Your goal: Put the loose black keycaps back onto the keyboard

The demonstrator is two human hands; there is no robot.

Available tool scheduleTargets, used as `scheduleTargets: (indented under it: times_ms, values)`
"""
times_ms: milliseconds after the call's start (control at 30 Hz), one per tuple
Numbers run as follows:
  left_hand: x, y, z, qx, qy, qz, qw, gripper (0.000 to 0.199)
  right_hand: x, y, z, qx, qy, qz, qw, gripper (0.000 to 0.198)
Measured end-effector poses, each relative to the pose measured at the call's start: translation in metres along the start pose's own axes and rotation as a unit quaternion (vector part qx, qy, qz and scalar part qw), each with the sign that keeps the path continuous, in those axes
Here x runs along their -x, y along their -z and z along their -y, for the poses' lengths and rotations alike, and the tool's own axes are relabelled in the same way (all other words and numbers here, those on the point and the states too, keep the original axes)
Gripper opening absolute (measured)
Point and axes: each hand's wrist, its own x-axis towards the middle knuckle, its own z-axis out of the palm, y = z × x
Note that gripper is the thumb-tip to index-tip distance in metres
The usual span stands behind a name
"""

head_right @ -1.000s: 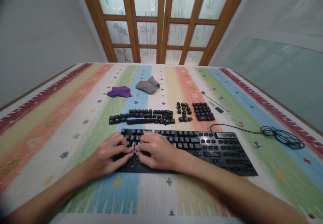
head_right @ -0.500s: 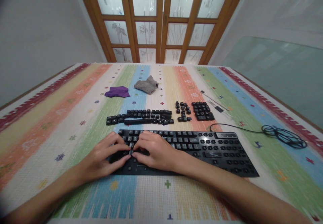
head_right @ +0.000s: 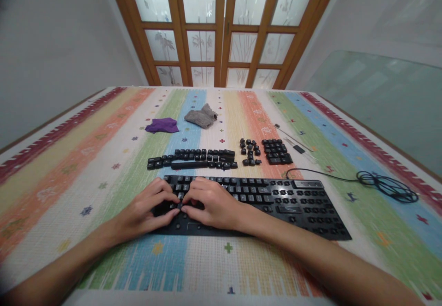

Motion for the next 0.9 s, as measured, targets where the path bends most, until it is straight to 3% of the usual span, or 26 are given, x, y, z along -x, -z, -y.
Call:
scheduleTargets:
  times_ms: [900]
  values:
    - [0.0008,-0.0002,-0.0020,-0.034,0.005,-0.014,0.999,0.013,0.0023,-0.0030,-0.0001,0.007,-0.004,-0.009,1.000,0.012]
